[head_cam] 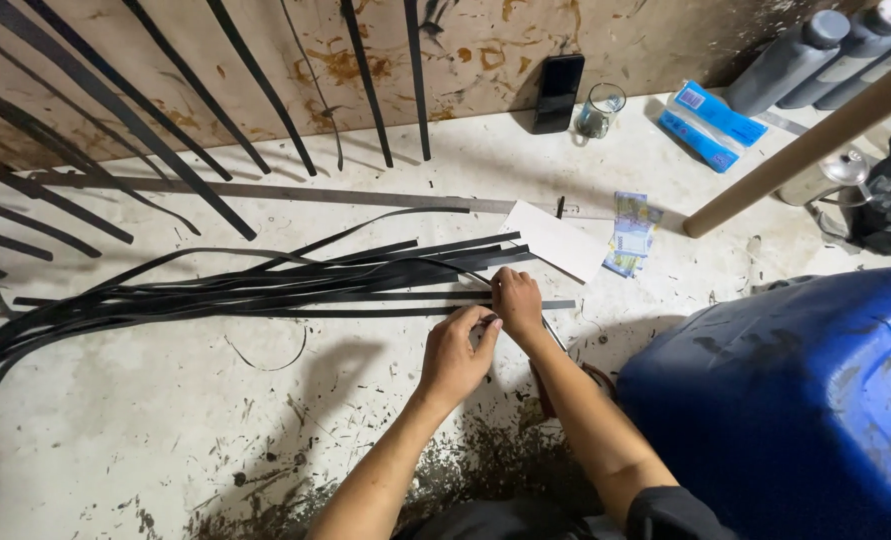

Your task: The person applies a finish to long leather strips by pulling them through a dye applicator machine and then hangs them on a wire using clothespins to dry.

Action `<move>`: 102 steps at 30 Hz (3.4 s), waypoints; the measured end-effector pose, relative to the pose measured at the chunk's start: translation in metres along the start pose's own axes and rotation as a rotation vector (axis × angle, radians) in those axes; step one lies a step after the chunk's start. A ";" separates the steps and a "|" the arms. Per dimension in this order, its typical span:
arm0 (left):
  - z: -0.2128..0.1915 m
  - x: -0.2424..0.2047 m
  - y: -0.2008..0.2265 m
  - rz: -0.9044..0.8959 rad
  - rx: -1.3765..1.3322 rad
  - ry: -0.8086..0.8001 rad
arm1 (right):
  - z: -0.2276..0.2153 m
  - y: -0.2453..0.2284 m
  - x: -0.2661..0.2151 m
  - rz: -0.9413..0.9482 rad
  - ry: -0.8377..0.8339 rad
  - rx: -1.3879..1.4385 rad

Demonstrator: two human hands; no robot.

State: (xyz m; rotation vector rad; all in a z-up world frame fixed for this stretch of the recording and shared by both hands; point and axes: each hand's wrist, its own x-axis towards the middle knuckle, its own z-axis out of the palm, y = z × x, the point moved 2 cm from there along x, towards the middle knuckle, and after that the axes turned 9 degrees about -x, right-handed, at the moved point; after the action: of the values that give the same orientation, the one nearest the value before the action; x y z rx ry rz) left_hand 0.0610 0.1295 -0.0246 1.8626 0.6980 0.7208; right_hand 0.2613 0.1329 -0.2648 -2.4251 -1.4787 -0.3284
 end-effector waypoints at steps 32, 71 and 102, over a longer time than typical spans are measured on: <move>-0.043 -0.008 0.117 0.421 -0.081 -0.078 | -0.352 -0.038 -0.037 -0.127 0.402 0.854; -0.016 -0.067 0.160 0.190 -0.256 -0.469 | -0.452 -0.048 -0.126 0.107 0.441 1.423; -0.028 -0.122 0.197 0.651 -0.413 -0.184 | -0.508 -0.057 -0.155 -0.355 0.323 0.675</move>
State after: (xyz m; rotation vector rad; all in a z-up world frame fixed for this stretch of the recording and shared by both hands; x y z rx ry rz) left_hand -0.0104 -0.0132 0.1453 1.7284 -0.1947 0.9952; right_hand 0.1166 -0.1495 0.1646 -1.5139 -1.5442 -0.2265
